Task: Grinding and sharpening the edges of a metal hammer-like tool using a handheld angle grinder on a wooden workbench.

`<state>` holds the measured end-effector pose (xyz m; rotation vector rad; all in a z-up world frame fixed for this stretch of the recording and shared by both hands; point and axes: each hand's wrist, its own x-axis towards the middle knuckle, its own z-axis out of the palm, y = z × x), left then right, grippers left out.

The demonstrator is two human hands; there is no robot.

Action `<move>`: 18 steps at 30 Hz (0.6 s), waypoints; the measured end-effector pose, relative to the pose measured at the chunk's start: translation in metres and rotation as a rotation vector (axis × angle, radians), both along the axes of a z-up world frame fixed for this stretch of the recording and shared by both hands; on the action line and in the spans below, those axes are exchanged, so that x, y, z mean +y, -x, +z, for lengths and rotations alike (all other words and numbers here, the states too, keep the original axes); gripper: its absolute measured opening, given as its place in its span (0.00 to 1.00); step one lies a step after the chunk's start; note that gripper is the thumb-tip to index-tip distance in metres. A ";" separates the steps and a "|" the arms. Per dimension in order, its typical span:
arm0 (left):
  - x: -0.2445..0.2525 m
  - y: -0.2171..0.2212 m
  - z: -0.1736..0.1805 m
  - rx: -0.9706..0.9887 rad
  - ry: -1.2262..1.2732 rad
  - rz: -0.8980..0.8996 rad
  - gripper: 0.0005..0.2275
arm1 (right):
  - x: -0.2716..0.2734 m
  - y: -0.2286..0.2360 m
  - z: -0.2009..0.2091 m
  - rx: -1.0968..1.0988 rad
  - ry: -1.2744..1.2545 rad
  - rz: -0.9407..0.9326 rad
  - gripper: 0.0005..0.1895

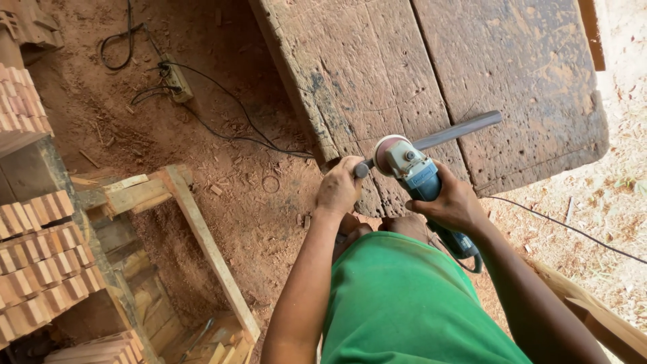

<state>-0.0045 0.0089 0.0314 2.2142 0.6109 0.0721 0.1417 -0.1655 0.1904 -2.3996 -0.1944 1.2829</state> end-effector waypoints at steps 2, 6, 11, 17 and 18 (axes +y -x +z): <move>0.001 -0.001 0.000 -0.003 0.003 0.004 0.11 | -0.002 -0.003 -0.002 0.010 0.004 -0.001 0.55; 0.000 0.000 -0.002 0.000 -0.026 0.015 0.12 | -0.005 -0.009 0.005 0.011 0.041 -0.010 0.55; -0.002 0.000 -0.010 0.009 -0.056 0.020 0.12 | -0.010 -0.019 0.012 0.002 0.063 -0.027 0.55; 0.001 0.003 -0.024 -0.027 -0.083 0.016 0.11 | -0.033 -0.033 -0.010 -0.023 0.029 -0.035 0.54; 0.000 0.004 -0.031 -0.033 -0.085 0.017 0.10 | -0.032 -0.035 -0.005 -0.024 0.035 -0.037 0.53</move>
